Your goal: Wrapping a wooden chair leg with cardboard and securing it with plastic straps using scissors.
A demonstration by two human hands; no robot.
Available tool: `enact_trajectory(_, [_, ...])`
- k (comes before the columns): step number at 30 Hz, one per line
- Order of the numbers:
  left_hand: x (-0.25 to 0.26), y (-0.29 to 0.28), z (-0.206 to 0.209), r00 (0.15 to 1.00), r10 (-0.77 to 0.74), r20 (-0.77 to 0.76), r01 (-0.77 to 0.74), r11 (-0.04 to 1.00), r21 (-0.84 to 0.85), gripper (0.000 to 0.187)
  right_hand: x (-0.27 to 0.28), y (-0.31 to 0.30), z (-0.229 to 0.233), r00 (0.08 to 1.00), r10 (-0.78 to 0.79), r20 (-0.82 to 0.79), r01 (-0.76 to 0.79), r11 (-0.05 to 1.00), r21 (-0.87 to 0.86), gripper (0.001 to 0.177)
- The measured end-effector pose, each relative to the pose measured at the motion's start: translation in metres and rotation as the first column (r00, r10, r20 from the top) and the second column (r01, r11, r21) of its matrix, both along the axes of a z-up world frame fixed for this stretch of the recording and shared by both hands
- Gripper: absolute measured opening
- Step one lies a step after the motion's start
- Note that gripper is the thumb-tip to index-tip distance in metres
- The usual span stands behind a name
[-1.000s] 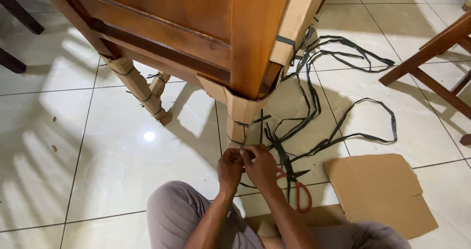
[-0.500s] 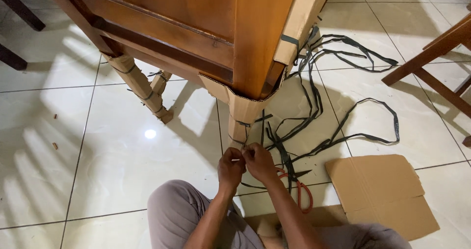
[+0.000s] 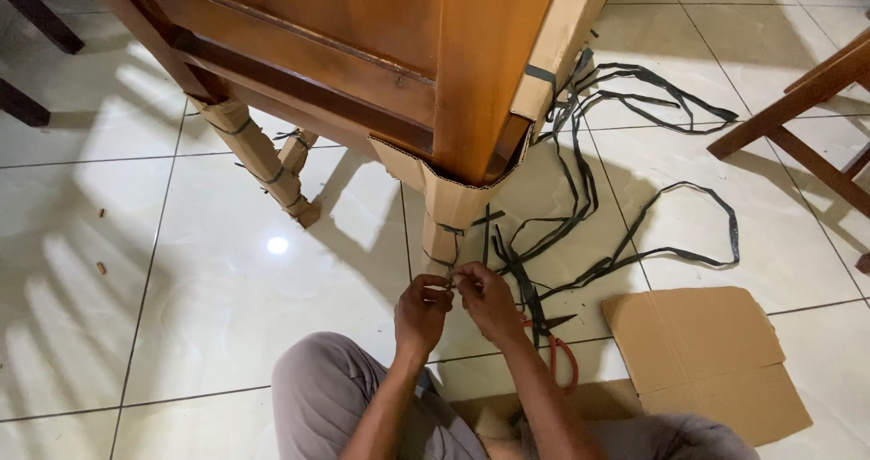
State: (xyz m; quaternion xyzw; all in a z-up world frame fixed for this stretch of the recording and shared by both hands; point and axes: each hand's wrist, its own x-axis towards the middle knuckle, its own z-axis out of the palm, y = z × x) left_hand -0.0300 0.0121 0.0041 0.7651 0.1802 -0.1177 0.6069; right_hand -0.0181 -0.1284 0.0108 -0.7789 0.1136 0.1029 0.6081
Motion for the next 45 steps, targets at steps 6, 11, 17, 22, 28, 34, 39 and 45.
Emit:
enact_trajectory(6, [0.007, 0.004, -0.008, 0.995, -0.095, -0.003, 0.095, 0.991, 0.097, 0.021, 0.002, -0.008, 0.012, 0.984, 0.091, 0.156, -0.071, 0.989, -0.129, 0.019])
enact_trajectory(11, [0.007, -0.004, -0.026, 0.998, 0.054, -0.025, -0.059, 0.968, -0.244, 0.025, -0.001, -0.007, 0.011, 0.876, 0.262, 0.404, -0.104, 0.922, -0.374, 0.017])
enact_trajectory(17, [0.003, -0.009, 0.024, 0.97, 0.219, -0.104, -0.243, 0.868, -0.434, 0.039, 0.005, -0.006, -0.013, 0.846, 0.226, 0.483, -0.035, 0.928, -0.372, 0.012])
enact_trajectory(22, [0.011, -0.011, 0.023, 0.951, 0.199, -0.239, -0.3, 0.788, -0.538, 0.03, 0.006, -0.006, -0.027, 0.832, 0.227, 0.506, 0.008, 0.907, -0.42, 0.01])
enact_trajectory(28, [0.022, -0.013, -0.017, 0.951, 0.176, -0.256, -0.297, 0.753, -0.587, 0.015, 0.005, -0.006, -0.028, 0.83, 0.218, 0.514, 0.035, 0.899, -0.437, 0.01])
enact_trajectory(34, [0.026, -0.018, -0.034, 0.942, 0.189, -0.277, -0.324, 0.725, -0.608, 0.015, 0.0, -0.002, -0.031, 0.799, 0.183, 0.572, 0.104, 0.896, -0.431, 0.006])
enact_trajectory(39, [0.025, -0.02, -0.035, 0.939, 0.211, -0.273, -0.34, 0.705, -0.622, 0.014, -0.004, -0.003, -0.03, 0.724, 0.205, 0.658, 0.157, 0.881, -0.447, 0.01])
enact_trajectory(45, [0.025, -0.021, -0.058, 0.95, 0.206, -0.233, -0.309, 0.703, -0.64, 0.017, -0.007, -0.006, -0.028, 0.517, 0.441, 0.734, 0.35, 0.673, -0.651, 0.021])
